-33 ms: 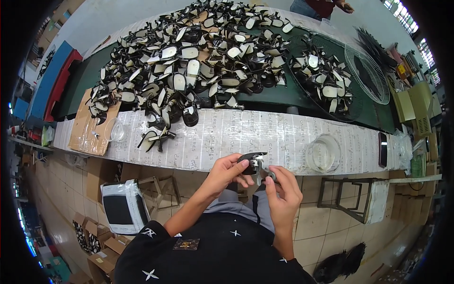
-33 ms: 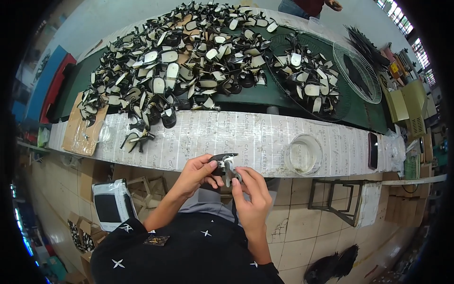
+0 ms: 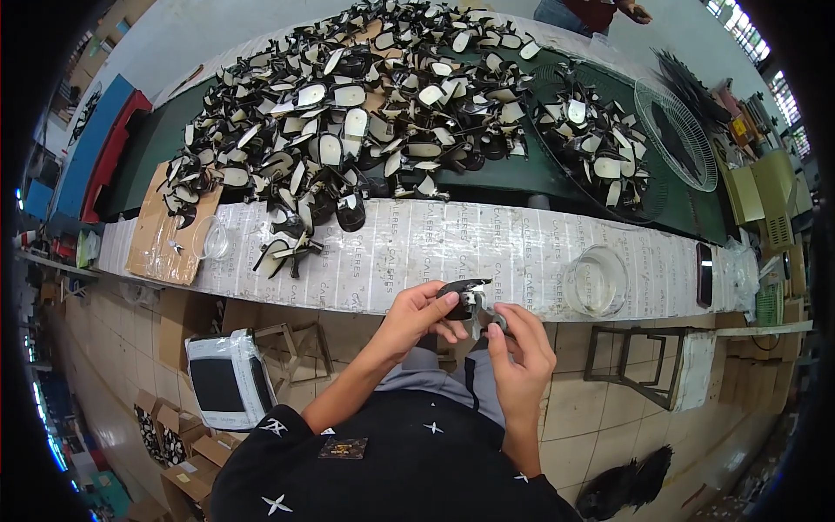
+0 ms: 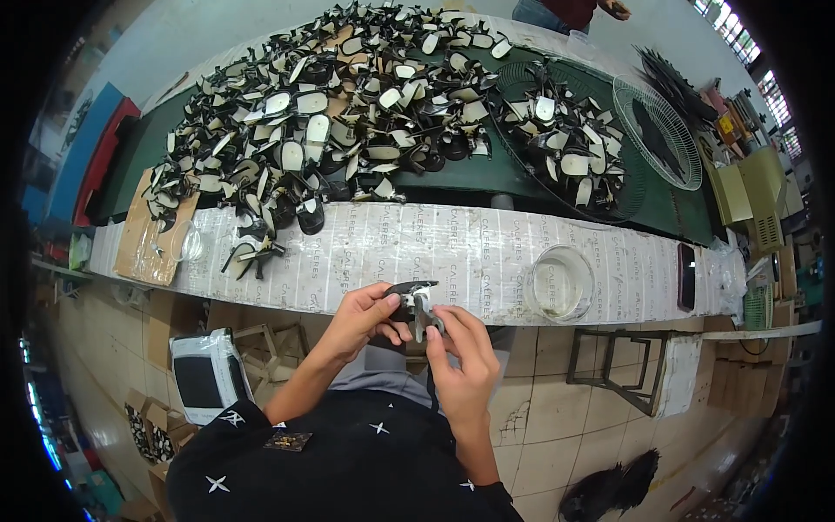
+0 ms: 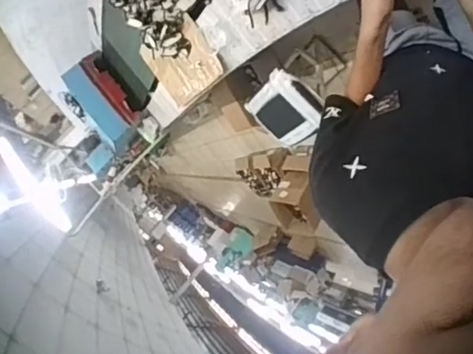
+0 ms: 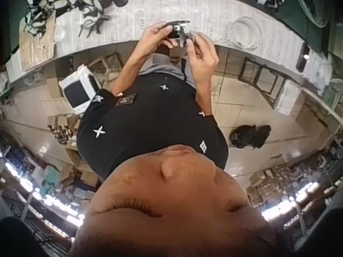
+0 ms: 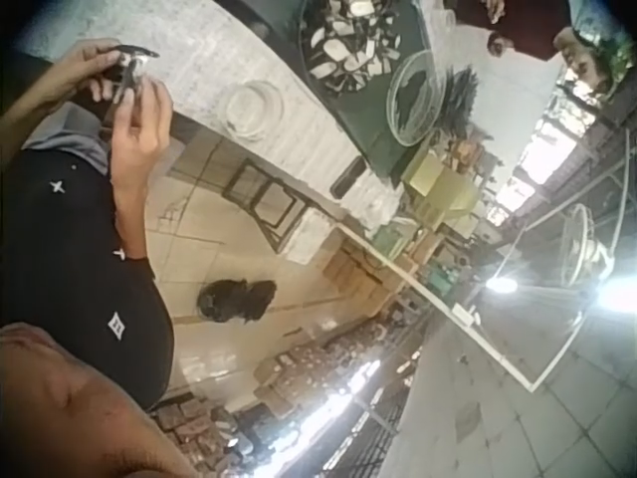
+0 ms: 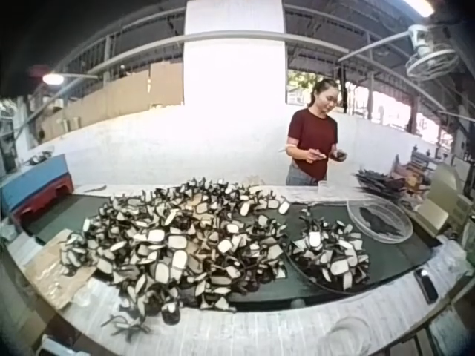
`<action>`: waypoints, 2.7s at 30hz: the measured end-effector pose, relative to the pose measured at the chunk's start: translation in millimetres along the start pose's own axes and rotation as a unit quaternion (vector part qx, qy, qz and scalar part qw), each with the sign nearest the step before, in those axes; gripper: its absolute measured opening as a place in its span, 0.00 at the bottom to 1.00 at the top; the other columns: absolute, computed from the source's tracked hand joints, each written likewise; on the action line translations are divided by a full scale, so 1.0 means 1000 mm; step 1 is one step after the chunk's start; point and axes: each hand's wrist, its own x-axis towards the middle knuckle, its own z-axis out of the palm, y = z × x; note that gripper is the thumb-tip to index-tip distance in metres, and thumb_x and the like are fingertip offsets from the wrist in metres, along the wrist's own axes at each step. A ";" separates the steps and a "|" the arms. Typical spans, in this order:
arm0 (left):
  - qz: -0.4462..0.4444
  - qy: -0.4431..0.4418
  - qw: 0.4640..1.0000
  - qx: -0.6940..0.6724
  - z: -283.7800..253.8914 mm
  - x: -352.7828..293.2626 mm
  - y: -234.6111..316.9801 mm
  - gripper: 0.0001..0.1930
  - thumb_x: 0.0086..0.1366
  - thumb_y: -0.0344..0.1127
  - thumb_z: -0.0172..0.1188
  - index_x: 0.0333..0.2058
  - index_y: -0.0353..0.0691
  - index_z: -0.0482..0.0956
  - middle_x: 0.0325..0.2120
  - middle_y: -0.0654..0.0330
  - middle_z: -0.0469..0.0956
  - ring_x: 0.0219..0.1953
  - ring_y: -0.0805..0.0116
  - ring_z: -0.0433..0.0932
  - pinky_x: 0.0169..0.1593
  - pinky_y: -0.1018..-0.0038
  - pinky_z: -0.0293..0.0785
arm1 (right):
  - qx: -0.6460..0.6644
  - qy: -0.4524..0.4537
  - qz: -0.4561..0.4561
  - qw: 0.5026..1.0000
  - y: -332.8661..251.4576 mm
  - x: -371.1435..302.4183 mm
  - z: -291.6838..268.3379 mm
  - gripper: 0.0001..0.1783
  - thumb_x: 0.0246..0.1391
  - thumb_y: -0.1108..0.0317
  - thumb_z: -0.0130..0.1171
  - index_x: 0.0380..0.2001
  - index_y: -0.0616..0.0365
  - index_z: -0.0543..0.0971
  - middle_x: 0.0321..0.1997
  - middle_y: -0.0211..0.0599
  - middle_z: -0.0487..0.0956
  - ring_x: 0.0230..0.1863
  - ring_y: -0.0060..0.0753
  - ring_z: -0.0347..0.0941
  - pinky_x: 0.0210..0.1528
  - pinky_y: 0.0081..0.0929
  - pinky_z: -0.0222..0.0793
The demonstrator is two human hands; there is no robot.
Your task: Applying glue to shoe components at a factory workbench.
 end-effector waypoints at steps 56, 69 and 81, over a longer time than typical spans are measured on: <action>0.010 -0.028 0.999 0.038 0.000 0.002 -0.005 0.20 0.69 0.43 0.55 0.51 0.33 0.73 0.39 0.60 0.80 0.36 0.74 0.80 0.38 0.79 0.75 | 0.421 0.026 0.154 0.893 0.041 0.027 -0.019 0.17 0.64 0.68 0.49 0.52 0.68 0.71 0.48 0.39 0.77 0.42 0.25 0.76 0.38 0.21 0.74; 0.006 -0.326 0.852 -0.409 0.047 -0.017 0.039 0.07 0.67 0.36 0.57 0.35 0.41 0.70 0.26 0.63 0.66 0.22 0.74 0.67 0.24 0.78 0.64 | 0.265 0.011 0.127 0.956 0.104 0.081 0.013 0.14 0.63 0.67 0.54 0.50 0.61 0.77 0.43 0.32 0.78 0.38 0.19 0.73 0.39 0.18 0.73; 0.176 -0.303 0.883 0.314 0.090 0.120 0.126 0.20 0.59 0.39 0.67 0.42 0.29 0.76 0.38 0.57 0.75 0.39 0.71 0.72 0.43 0.74 0.69 | 0.260 -0.003 0.107 0.960 0.109 0.071 0.008 0.13 0.61 0.71 0.57 0.47 0.65 0.77 0.34 0.31 0.79 0.35 0.16 0.74 0.38 0.17 0.74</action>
